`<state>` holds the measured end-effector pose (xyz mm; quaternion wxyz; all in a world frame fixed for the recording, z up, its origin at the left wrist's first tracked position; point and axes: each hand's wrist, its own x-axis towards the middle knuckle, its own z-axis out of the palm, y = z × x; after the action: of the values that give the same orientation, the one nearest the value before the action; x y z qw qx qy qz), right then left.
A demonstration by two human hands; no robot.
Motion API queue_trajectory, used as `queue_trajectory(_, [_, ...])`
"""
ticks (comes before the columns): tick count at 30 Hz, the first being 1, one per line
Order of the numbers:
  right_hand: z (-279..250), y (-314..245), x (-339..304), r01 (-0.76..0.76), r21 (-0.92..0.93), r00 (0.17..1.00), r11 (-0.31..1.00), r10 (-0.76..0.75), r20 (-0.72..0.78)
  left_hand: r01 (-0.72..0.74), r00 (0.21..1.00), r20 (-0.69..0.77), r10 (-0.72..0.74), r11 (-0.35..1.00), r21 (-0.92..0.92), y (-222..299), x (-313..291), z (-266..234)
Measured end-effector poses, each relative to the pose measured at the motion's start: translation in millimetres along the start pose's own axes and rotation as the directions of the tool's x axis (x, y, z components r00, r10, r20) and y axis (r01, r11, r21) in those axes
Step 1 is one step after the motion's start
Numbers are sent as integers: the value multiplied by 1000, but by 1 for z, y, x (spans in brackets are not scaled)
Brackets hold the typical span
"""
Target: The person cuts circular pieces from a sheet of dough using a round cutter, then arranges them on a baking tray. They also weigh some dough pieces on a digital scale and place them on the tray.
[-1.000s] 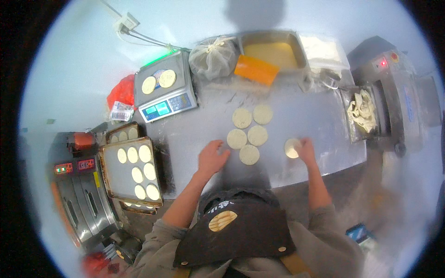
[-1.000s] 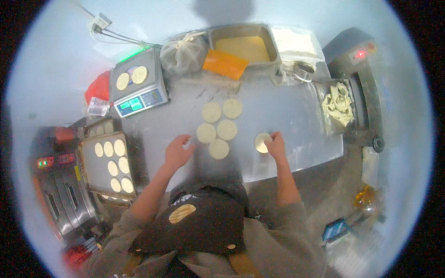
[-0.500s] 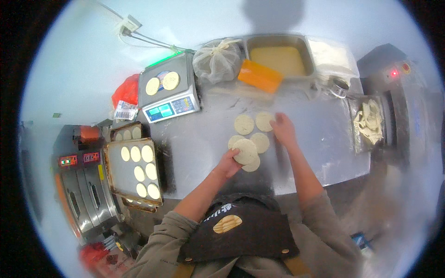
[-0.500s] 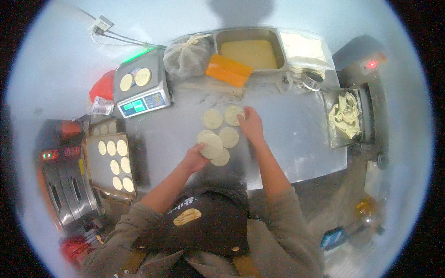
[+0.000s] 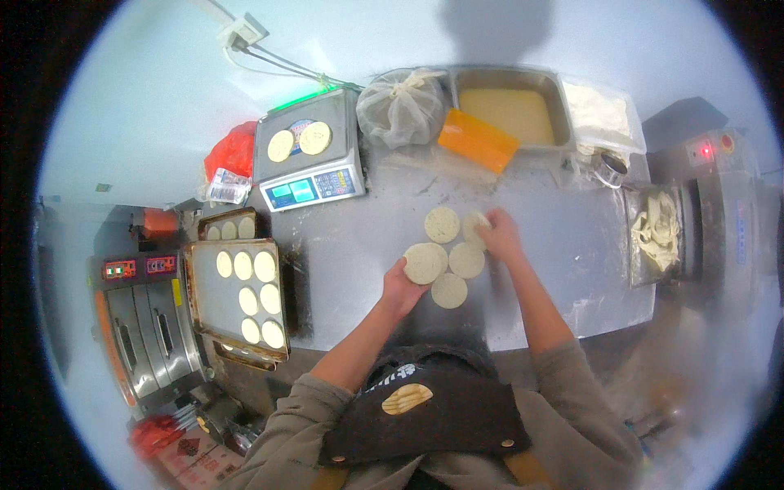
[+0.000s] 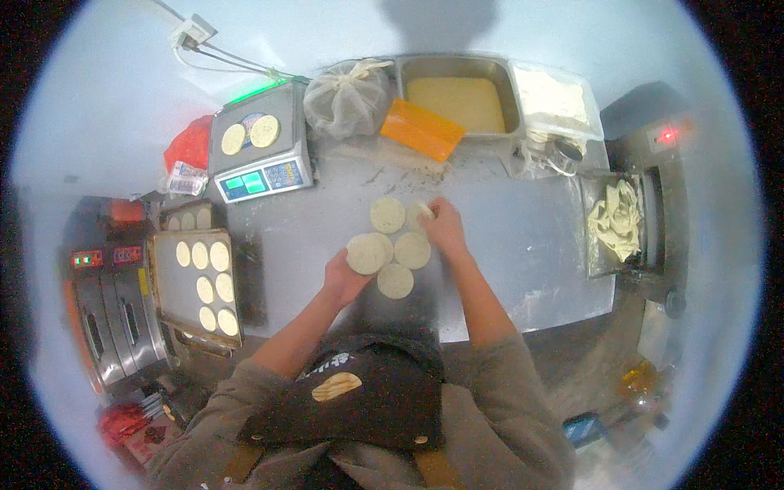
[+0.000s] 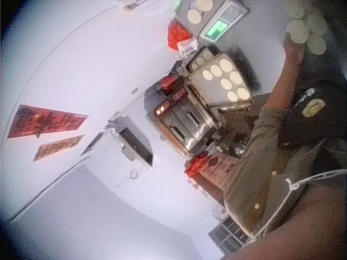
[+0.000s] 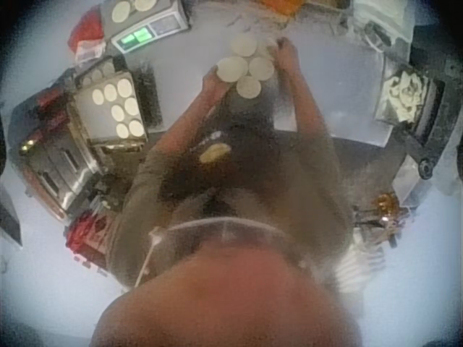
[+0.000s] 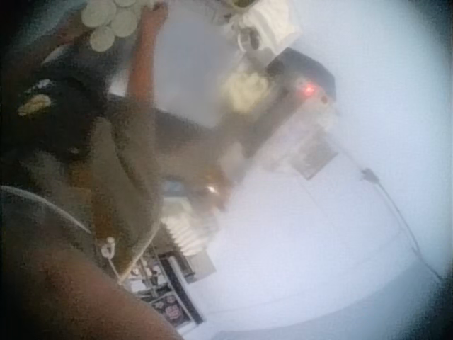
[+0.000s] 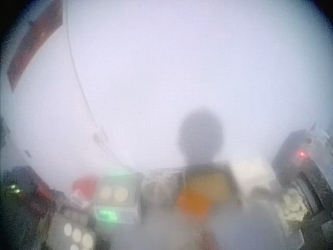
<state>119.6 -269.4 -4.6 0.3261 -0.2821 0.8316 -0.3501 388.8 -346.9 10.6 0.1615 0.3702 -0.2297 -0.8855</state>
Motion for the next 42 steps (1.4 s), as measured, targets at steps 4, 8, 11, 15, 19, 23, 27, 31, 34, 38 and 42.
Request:
queue_trajectory(4, [14, -26, -37, -27, 244, 981, 969, -21, 192, 160, 983, 154, -102, 884, -439, 8, 13, 6])
queue_trajectory(8, [36, -29, -18, -8, 171, 1000, 985, 4, 23, 239, 967, 214, -142, 797, -555, 17, 9, -2])
queue_trajectory(11, [62, -20, 11, 85, -237, 971, 968, -133, -197, 223, 972, 195, -134, 790, -571, 25, -3, -21])
queue_trajectory(15, [103, -13, 28, 118, -450, 985, 885, -161, -58, 158, 987, 97, -125, 817, -555, 37, -28, -59])
queue_trajectory(19, [119, -12, 37, 145, -489, 966, 860, -230, -118, -2, 1000, 13, 11, 844, -537, 60, -72, -108])
queue_trajectory(23, [110, -17, 36, 216, -218, 962, 952, -245, -118, -220, 975, -107, 192, 830, -513, 106, -132, -160])
queue_trajectory(27, [110, -56, 15, 241, -182, 965, 953, -255, -56, -397, 911, -330, 248, 748, -533, 174, -193, -221])
queue_trajectory(31, [161, -151, -13, 296, -23, 953, 955, -293, 81, -564, 819, -373, 435, 731, -385, 248, -244, -295])
queue_trajectory(34, [250, -245, -42, 181, 151, 929, 972, -219, 298, -575, 815, -435, 382, 619, -534, 289, -274, -348])
queue_trajectory(38, [410, -369, -75, 237, 308, 853, 921, -350, 388, -592, 806, -404, 434, 558, -582, 320, -307, -412])
queue_trajectory(42, [564, -460, -77, 488, 138, 747, 862, -494, 445, -620, 784, -447, 431, 520, -587, 320, -328, -459])
